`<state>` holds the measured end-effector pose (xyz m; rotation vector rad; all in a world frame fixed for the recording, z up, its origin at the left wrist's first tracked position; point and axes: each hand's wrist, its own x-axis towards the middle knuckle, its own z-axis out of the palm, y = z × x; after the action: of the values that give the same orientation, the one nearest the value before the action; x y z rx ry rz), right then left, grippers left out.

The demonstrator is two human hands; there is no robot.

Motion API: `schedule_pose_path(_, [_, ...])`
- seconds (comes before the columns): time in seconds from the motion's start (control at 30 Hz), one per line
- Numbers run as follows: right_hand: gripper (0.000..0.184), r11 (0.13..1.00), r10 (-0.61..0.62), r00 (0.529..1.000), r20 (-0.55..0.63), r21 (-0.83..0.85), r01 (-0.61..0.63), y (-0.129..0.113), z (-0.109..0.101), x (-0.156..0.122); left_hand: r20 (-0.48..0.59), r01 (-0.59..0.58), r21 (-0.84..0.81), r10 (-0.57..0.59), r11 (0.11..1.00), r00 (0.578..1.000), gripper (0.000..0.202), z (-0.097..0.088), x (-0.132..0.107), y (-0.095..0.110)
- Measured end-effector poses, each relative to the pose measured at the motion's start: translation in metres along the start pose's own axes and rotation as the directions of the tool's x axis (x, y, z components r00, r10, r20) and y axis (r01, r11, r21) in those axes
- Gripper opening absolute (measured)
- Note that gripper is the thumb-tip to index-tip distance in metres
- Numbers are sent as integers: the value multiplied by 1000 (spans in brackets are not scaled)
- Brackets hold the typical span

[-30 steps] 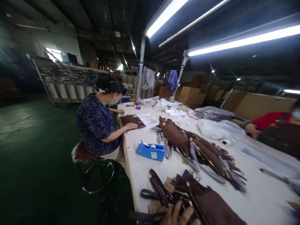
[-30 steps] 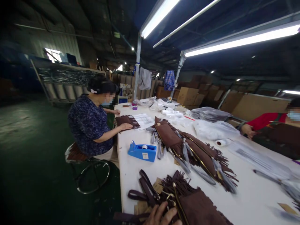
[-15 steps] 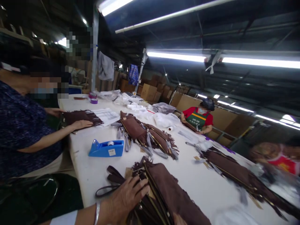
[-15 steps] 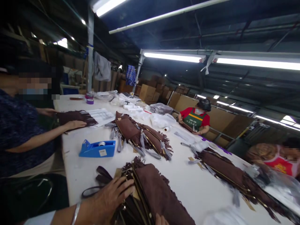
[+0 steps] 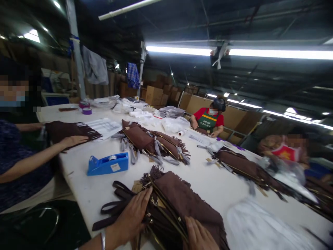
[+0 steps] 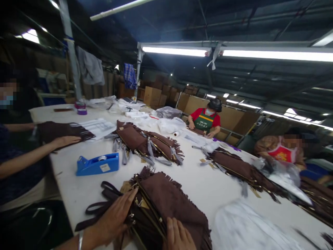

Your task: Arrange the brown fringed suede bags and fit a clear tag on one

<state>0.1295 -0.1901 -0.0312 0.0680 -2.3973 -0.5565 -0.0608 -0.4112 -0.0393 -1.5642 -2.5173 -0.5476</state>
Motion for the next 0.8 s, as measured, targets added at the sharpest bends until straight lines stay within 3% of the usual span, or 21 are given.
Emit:
schedule_pose_path(0.07, [34, 998, -57, 998, 14, -11, 57, 10, -3, -3, 104, -105, 74, 97, 992, 990, 110, -17, 6, -4])
schedule_pose_path(0.17, [36, 997, -76, 995, 61, -18, 77, 18, -10, -9, 107, -226, 183, 209, 957, 972, 94, -36, 14, -8])
schedule_pose_path(0.23, [38, 997, -70, 992, 103, -9, 71, 16, -13, -14, 78, -281, 219, 271, 934, 959, 77, -33, 16, -13])
schedule_pose_path(0.3, [39, 998, -64, 990, 125, -2, 65, 8, -12, -20, 46, -304, 219, 301, 927, 952, 69, -20, 12, -22])
schedule_pose_path(0.43, [36, 999, -43, 991, 127, 23, 40, -9, -9, -27, 1, -250, 135, 252, 959, 968, 66, 2, -5, -35])
schedule_pose_path(0.5, [37, 999, 1, 987, 160, 47, -9, -12, -12, -27, 56, -218, 21, 216, 976, 975, 69, -9, -10, -33])
schedule_pose_path(0.6, [38, 995, 47, 978, 202, 82, -65, -11, -19, -22, 152, -126, -172, 152, 977, 977, 83, -45, -8, -22])
schedule_pose_path(0.7, [37, 989, 63, 969, 237, 112, -92, -11, -25, -18, 70, 4, -260, 14, 966, 997, 87, -69, 6, -12])
schedule_pose_path(0.8, [36, 978, 97, 956, 276, 150, -143, -11, -32, -14, -20, 12, -249, -18, 968, 1000, 91, -63, 30, -10])
